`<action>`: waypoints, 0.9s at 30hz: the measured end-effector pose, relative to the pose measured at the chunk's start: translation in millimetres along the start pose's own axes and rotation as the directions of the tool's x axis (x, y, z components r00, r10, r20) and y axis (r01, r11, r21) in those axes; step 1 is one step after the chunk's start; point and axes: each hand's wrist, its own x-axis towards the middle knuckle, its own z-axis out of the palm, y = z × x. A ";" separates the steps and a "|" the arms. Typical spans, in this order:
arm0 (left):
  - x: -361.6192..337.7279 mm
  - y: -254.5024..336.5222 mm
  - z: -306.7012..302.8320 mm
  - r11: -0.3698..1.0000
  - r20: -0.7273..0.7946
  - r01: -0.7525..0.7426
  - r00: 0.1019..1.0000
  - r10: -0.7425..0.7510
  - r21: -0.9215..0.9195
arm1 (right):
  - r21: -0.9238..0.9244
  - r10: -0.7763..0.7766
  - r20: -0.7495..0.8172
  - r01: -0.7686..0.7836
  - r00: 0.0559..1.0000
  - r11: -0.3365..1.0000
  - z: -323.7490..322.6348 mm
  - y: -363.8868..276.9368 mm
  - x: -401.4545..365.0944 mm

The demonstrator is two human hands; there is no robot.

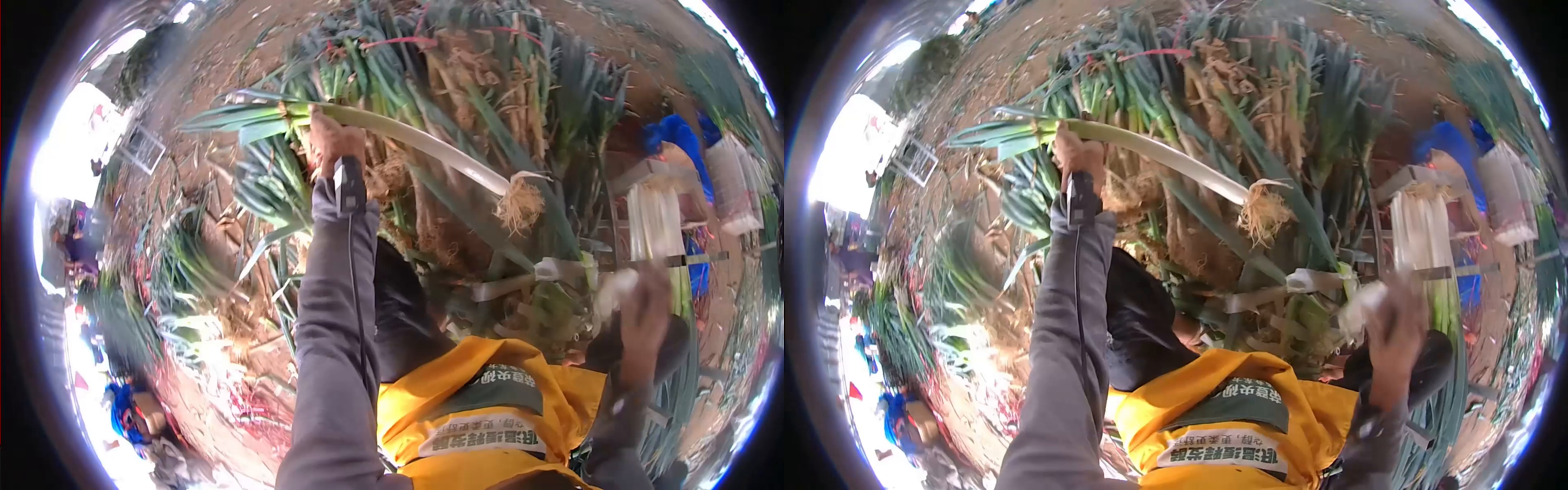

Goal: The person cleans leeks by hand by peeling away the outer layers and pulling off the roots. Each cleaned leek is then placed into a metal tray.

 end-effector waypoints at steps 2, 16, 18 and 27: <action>-9.8 31.6 36.7 0.797 -0.063 0.220 0.950 -0.307 -0.562 | 0.214 0.166 0.283 -0.231 0.945 0.949 61.8 -5.1 31.6; -134.9 33.8 101.2 0.759 0.447 0.492 0.844 -0.296 -0.426 | 0.707 -0.009 0.346 -0.268 0.938 -0.654 161.0 -155.6 158.5; -141.9 32.8 106.1 0.755 0.546 0.559 0.773 -0.325 -0.342 | 0.685 0.098 0.362 -0.193 0.927 -0.702 166.5 -152.2 183.0; -154.1 11.2 120.8 0.676 0.564 0.655 0.716 -0.411 -0.338 | 0.912 0.124 0.151 -0.090 0.981 -0.399 125.9 -110.4 188.1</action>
